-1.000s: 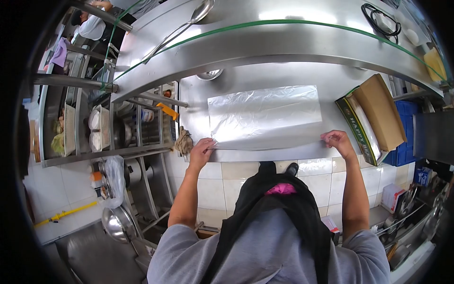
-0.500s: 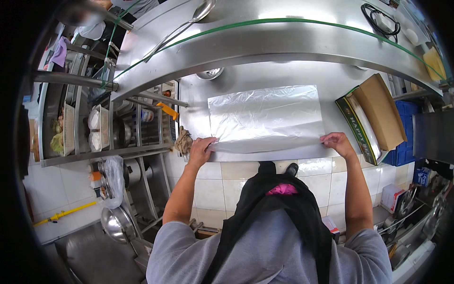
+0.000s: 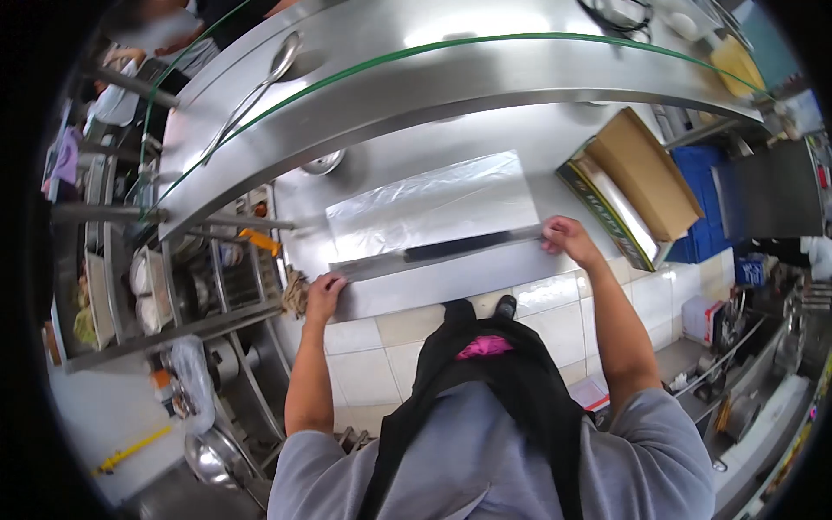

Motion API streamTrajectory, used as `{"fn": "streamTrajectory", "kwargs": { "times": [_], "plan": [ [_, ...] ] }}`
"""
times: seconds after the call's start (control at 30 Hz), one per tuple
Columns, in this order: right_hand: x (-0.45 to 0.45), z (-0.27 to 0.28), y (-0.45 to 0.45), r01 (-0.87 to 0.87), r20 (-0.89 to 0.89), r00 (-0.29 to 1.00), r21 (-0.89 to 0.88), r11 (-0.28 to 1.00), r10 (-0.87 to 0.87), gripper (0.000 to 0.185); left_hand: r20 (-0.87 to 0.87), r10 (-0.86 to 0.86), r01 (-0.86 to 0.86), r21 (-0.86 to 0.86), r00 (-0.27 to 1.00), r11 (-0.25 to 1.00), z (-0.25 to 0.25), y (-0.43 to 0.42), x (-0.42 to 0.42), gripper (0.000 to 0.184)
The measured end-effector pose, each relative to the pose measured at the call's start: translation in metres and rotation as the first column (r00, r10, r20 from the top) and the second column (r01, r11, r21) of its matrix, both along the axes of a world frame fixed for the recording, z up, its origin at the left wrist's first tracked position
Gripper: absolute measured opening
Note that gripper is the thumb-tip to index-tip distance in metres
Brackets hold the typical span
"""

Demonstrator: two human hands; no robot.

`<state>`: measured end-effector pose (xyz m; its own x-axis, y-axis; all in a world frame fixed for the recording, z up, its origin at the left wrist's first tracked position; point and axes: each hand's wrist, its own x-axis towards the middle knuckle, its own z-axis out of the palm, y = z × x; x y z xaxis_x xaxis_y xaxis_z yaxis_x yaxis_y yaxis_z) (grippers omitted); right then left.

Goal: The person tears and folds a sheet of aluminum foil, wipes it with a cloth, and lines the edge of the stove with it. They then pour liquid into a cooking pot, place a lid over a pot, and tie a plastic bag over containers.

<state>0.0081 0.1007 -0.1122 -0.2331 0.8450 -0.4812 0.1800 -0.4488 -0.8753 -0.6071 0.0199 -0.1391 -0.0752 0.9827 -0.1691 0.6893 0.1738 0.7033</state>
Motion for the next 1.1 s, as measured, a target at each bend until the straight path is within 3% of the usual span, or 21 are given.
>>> {"fn": "streamTrajectory", "kwargs": {
  "times": [0.17,0.3,0.57,0.63,0.87,0.93,1.1],
  "plan": [
    [-0.024,-0.011,0.031,0.122,0.026,0.992,0.003,0.993,-0.122,0.015,0.045,0.017,-0.011,-0.122,0.999,0.992,-0.001,0.015,0.000,0.028],
    [-0.040,-0.011,0.051,0.200,0.171,0.963,0.063,0.978,-0.208,0.015,0.069,0.054,-0.047,-0.102,0.996,0.994,0.000,0.021,0.006,0.029],
    [-0.044,-0.024,0.078,0.264,0.197,0.941,0.080,0.961,-0.275,0.022,-0.071,0.108,-0.119,-0.178,0.992,0.977,0.000,0.028,0.011,0.031],
    [-0.045,-0.023,0.081,0.241,0.307,0.916,0.094,0.966,-0.259,0.028,-0.087,0.115,-0.129,-0.179,0.990,0.975,-0.003,0.028,0.010,0.031],
    [-0.045,-0.032,0.089,0.187,0.423,0.878,0.126,0.974,-0.223,0.032,-0.107,0.144,-0.160,-0.165,0.984,0.973,-0.005,0.028,0.010,0.031],
    [-0.046,-0.033,0.088,0.073,0.583,0.779,0.282,0.957,-0.231,0.035,-0.105,0.158,-0.176,-0.189,0.982,0.966,0.000,0.028,0.013,0.031],
    [-0.054,-0.020,0.086,0.028,0.659,0.719,0.291,0.956,-0.222,0.034,-0.103,0.200,-0.218,-0.216,0.974,0.952,-0.002,0.030,0.014,0.031]
  ]
}}
